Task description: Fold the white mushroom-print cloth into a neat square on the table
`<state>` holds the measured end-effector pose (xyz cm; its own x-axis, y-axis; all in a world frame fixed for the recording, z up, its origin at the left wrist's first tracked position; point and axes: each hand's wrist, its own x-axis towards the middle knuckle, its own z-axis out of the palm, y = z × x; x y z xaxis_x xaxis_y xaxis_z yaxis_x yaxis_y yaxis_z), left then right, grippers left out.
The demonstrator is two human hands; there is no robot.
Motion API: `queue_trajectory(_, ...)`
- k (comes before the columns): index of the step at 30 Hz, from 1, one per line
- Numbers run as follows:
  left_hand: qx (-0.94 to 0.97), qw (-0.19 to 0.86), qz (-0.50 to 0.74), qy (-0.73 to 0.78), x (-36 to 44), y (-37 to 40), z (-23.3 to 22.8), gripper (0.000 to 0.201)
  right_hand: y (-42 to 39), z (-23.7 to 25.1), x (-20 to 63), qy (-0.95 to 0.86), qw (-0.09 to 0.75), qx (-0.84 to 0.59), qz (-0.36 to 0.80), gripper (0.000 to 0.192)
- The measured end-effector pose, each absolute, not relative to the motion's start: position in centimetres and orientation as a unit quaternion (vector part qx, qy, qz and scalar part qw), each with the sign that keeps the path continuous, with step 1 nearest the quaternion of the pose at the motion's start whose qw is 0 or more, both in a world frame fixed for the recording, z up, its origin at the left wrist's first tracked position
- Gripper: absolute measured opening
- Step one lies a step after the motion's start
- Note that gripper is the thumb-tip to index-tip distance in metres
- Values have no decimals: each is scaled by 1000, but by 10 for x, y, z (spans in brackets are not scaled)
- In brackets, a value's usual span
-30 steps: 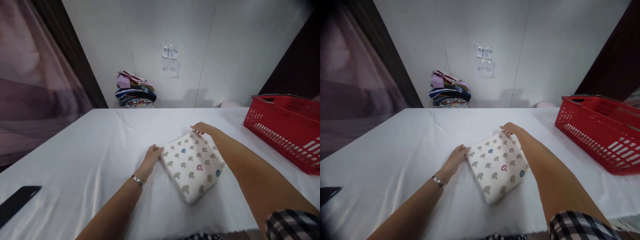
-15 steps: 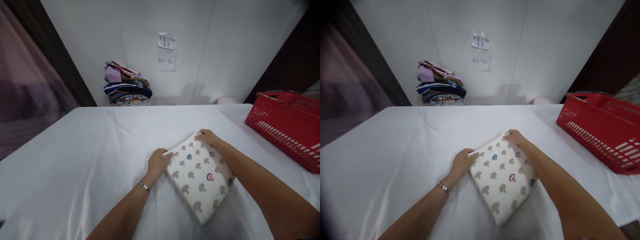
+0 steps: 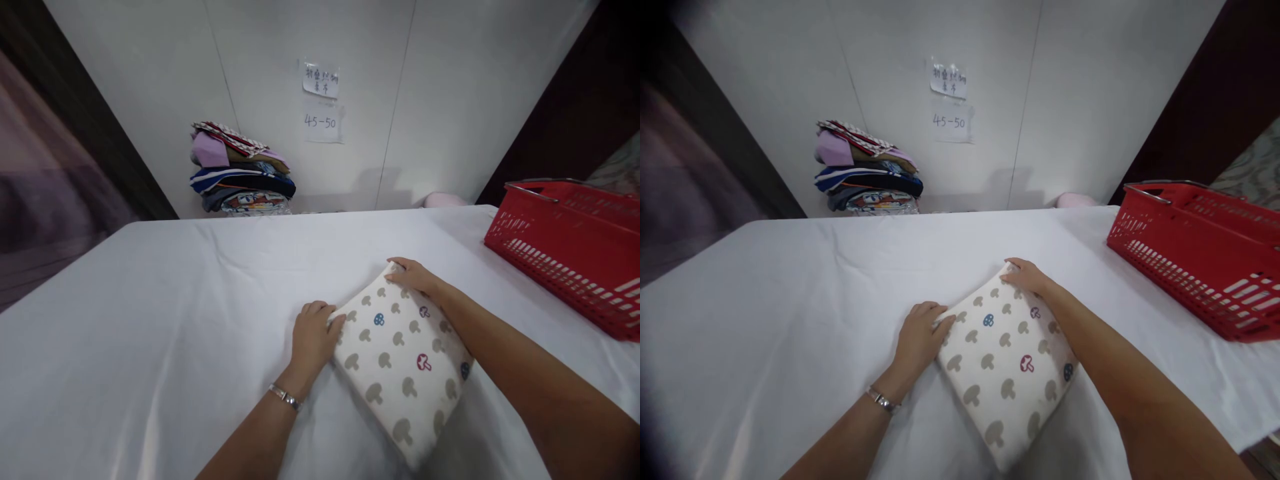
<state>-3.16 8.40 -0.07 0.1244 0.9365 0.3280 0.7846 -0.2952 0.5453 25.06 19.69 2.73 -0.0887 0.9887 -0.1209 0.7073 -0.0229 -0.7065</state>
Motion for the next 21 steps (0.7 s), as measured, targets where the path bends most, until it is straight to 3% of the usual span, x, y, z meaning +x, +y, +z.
queue_trajectory(3, 761, 82, 289, 576, -31, 84, 3, 20, 196, 33, 244, -766, 204, -565, 230, 65)
queue_trajectory(8, 773, 71, 254, 577, -28, 83, 7, 15, 189, 42, 221, -902, 73, -388, 174, 46)
queue_trajectory(12, 771, 80, 264, 574, -26, 84, 5, 9, 184, 48, 211, -922, 34, -364, 127, 42)
queue_trajectory(15, 770, 91, 269, 571, -26, 85, 5, 5, 182, 52, 210, -933, 9, -350, 86, 28)
queue_trajectory(21, 763, 112, 278, 573, -28, 87, 6, 4, 185, 57, 209, -919, 24, -385, 83, 18)
